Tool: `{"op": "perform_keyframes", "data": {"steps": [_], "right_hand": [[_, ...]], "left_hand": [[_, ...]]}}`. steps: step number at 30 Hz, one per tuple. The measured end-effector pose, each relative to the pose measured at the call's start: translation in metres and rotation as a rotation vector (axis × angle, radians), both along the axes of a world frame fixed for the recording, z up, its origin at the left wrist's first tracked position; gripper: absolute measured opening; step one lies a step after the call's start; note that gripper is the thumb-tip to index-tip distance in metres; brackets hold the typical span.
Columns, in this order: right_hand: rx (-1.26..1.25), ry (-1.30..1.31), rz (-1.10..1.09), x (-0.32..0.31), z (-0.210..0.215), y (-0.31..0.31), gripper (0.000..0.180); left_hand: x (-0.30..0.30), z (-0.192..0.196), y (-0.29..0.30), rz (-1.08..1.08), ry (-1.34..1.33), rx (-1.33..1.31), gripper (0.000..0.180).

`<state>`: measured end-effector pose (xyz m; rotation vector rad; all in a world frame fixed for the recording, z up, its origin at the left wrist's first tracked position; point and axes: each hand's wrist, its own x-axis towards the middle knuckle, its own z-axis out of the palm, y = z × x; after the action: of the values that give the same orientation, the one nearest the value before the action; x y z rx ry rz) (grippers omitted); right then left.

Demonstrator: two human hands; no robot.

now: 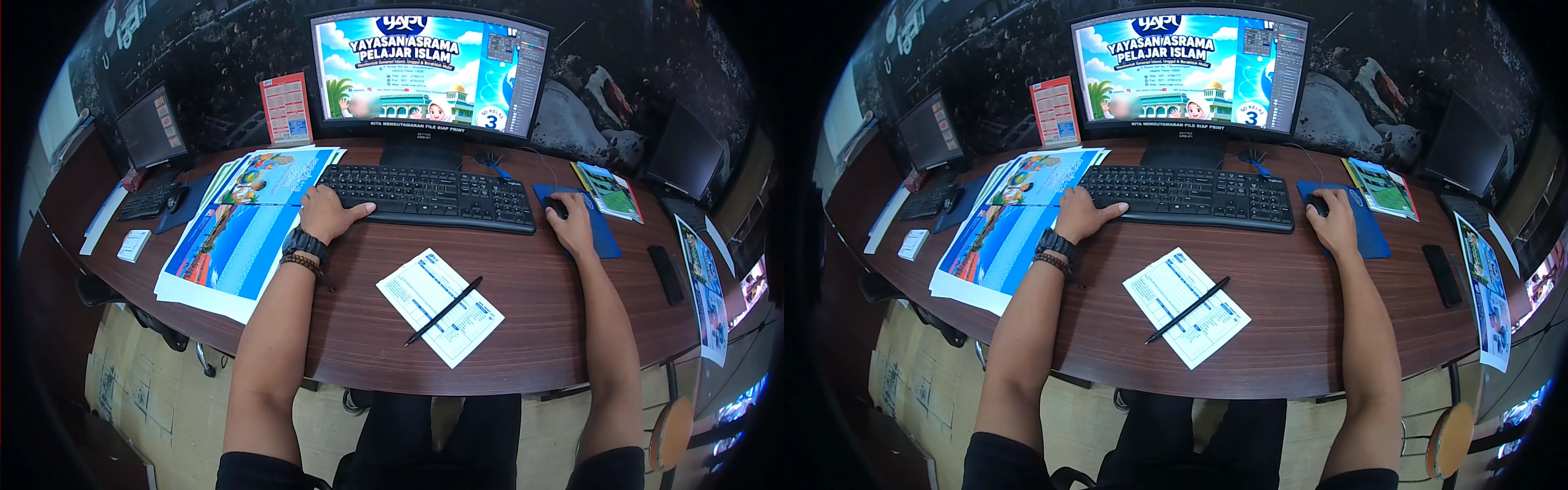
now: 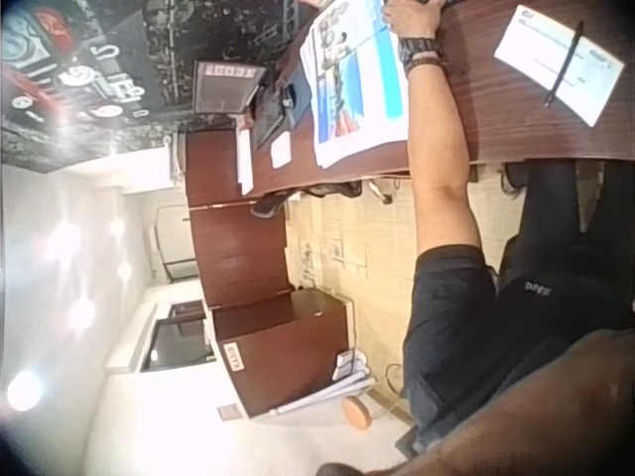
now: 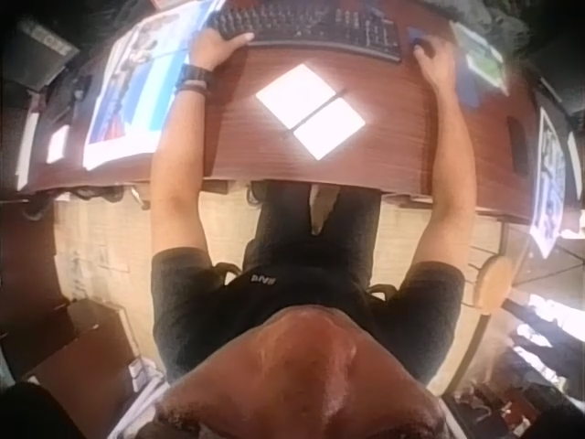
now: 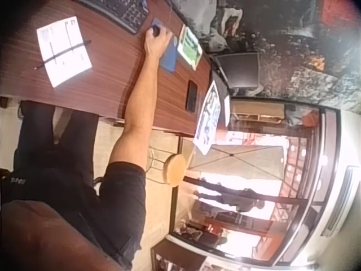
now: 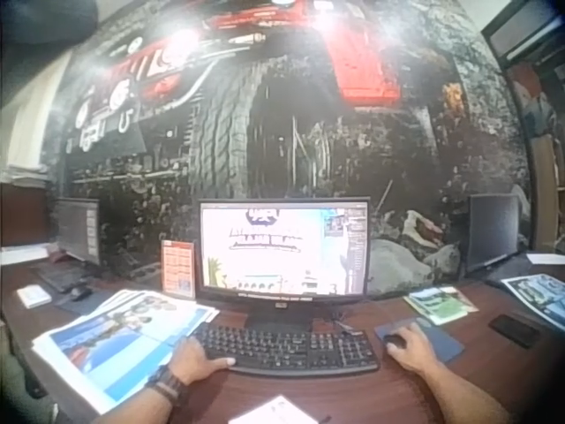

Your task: Designing or reviewing graphic prints on a computer.

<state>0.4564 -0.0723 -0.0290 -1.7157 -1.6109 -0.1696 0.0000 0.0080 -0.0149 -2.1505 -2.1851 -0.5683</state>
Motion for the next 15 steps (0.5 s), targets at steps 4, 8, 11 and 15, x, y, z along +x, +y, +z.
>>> {"op": "perform_keyframes", "data": {"steps": [4,8,11,15], "right_hand": [[0.019,0.003,0.02,0.001,-0.0012,0.0008,0.035],[0.014,0.002,0.037,-0.0016,0.0001,0.0005,0.036],[0.018,-0.004,0.035,0.0014,-0.0004,0.001,0.036],[0.009,0.013,0.037,-0.0018,0.0017,-0.0007,0.037]], "left_hand": [[-0.001,-0.0002,-0.0004,-0.001,-0.018,-0.008,0.107],[-0.0013,0.0001,-0.0003,0.014,-0.008,-0.019,0.108],[0.0007,0.0013,-0.0005,0.006,-0.013,-0.025,0.108],[-0.0009,-0.0003,0.0002,0.006,-0.018,-0.025,0.108]]}}
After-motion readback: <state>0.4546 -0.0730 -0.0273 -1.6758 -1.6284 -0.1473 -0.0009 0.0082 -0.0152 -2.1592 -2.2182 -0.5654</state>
